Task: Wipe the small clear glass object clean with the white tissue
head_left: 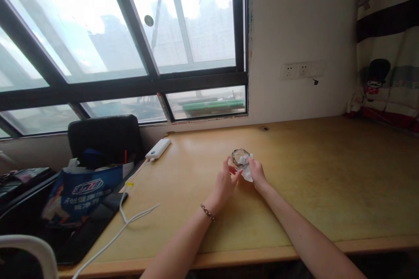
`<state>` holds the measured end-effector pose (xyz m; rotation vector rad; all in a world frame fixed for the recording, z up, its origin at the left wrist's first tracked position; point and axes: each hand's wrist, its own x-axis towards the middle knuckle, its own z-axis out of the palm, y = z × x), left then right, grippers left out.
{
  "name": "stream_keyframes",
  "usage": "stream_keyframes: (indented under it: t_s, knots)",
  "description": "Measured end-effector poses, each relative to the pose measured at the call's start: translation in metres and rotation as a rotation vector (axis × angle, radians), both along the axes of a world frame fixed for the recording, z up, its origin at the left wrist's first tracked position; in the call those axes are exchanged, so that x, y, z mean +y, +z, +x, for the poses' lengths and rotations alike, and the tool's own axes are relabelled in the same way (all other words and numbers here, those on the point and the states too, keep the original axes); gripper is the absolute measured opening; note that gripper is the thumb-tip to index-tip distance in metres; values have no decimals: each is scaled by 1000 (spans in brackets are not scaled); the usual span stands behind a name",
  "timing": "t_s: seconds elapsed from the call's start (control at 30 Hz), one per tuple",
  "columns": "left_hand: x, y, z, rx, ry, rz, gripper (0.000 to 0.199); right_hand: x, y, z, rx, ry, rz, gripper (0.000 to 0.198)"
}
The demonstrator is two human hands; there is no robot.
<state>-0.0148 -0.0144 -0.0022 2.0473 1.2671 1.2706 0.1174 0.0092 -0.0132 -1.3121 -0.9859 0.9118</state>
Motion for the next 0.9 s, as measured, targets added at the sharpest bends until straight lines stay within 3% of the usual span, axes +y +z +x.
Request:
stream_keyframes:
  t_s: [0.17,0.27,0.43,0.67,0.8,0.9]
  knots:
    - [8,-3,2,-464,-152,-400,48,-1,-1,0,-111,-18,17,53]
    - [16,-10,-2,-571,-179,-571,43,-3,-1,-2,-173,10,28,54]
    - [26,-17,-7,-634,-235,-723,39,-4,0,-2,-262,49,62,57]
    - [27,-16,-8,-634,-276,-756,37,-12,10,2,-415,54,192,51]
    - [22,-13,-6,-654,-224,-749,40,-12,10,2,-512,4,163,53]
    - [21,-12,-4,-701,-188,-738,42,-7,4,1,-446,-4,113,61]
